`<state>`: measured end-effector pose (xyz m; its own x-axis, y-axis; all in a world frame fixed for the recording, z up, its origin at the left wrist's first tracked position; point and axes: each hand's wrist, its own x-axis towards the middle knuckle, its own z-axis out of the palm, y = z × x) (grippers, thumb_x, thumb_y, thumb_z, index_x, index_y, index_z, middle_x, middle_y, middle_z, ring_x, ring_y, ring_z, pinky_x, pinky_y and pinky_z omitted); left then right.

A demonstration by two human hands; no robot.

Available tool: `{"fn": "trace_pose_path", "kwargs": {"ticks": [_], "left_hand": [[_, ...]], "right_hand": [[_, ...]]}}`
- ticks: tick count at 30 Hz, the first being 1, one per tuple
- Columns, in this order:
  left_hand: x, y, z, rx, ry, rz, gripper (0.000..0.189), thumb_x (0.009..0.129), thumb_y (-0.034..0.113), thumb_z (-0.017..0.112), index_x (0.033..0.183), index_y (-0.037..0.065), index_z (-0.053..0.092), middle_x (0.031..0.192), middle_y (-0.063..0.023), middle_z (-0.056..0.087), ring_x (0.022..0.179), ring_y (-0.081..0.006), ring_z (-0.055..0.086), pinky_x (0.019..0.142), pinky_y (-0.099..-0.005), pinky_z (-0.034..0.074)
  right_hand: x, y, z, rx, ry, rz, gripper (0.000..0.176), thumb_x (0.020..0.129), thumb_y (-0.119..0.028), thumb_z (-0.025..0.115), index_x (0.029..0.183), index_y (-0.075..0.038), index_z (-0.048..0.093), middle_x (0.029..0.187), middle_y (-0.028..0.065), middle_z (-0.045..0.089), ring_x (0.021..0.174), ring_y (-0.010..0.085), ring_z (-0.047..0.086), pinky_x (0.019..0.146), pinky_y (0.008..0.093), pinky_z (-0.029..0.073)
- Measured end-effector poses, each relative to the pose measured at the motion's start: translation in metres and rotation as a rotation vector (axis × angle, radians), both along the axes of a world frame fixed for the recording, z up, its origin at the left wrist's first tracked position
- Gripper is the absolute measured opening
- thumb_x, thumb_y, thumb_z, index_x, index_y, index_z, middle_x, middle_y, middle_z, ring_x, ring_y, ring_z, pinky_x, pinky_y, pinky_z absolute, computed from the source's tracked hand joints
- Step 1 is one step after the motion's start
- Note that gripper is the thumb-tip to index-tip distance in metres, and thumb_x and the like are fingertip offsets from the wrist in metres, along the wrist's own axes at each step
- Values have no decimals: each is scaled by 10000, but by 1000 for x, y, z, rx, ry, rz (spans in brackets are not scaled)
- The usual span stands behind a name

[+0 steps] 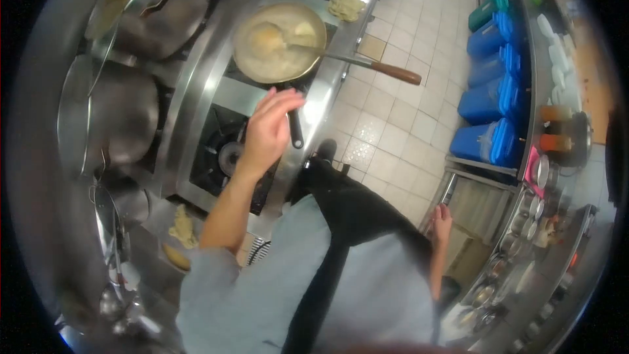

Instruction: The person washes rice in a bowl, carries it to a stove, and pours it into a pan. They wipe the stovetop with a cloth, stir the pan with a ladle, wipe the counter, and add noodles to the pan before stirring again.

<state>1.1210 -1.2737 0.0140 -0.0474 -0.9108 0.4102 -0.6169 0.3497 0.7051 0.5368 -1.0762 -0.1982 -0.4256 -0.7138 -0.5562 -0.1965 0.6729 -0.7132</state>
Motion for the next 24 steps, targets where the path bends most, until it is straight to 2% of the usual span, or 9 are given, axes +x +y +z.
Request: {"fn": "trace_pose_path", "kwargs": {"ticks": [2,4,6,10,15,19,21,23,24], "left_hand": [[-16,-48,3,59,-115,-41,341,814,-64,486,1079,40,674,1137,-113,677,1161,-278,605,1120,-507,316],[-42,-91,9,79,-165,-83,305,829,-24,511,1079,43,672,1139,-105,671,1164,-275,598,1122,-520,306],[-70,-131,7,99,-213,-110,273,844,16,535,1080,46,670,1142,-97,666,1166,-273,591,1124,-532,296],[-125,-196,7,118,-232,-278,214,882,129,581,1056,41,670,1097,-110,660,1089,-310,600,1027,-475,410],[-162,-235,13,220,-304,-262,246,899,182,595,1076,25,663,1071,-150,656,1012,-353,617,881,-437,493],[-167,-216,10,355,-216,-14,263,911,194,597,1112,34,654,1052,-173,655,966,-370,629,835,-431,505],[-168,-204,10,402,-215,69,259,913,192,594,1115,40,655,1051,-172,656,965,-369,630,833,-429,505],[-173,-200,7,470,-210,130,257,916,190,592,1118,46,657,1050,-170,657,964,-368,632,831,-426,504],[-174,-201,6,511,-218,167,251,915,183,588,1116,50,659,1050,-171,657,964,-368,632,836,-426,504]], "right_hand": [[26,-26,23,-85,-15,-62,345,976,-165,582,1265,14,526,984,33,598,737,128,566,595,279,474],[26,-25,4,-57,-17,-36,413,968,-218,598,1297,21,522,1037,68,621,796,137,591,657,281,489],[14,-13,-30,-5,-13,3,471,959,-265,617,1316,29,528,1070,103,646,858,145,614,726,286,508],[-57,52,-135,158,-144,42,434,955,-247,624,1276,37,559,1005,102,652,869,143,608,752,293,514],[-104,-26,-135,176,-72,171,420,953,-242,626,1251,47,565,999,98,650,855,145,604,743,296,513],[-203,-100,-169,50,-25,322,410,951,-238,628,1232,55,570,994,96,649,845,147,601,736,298,512],[-247,-165,-166,-17,-4,383,405,950,-236,629,1222,59,573,992,94,648,840,148,600,733,299,512],[-247,-274,-92,126,-115,321,355,957,-229,617,1186,40,583,946,71,638,783,122,576,656,271,485],[-271,-317,-101,-23,44,450,316,970,-220,592,1203,-7,579,896,50,623,724,87,545,573,231,422]]}}
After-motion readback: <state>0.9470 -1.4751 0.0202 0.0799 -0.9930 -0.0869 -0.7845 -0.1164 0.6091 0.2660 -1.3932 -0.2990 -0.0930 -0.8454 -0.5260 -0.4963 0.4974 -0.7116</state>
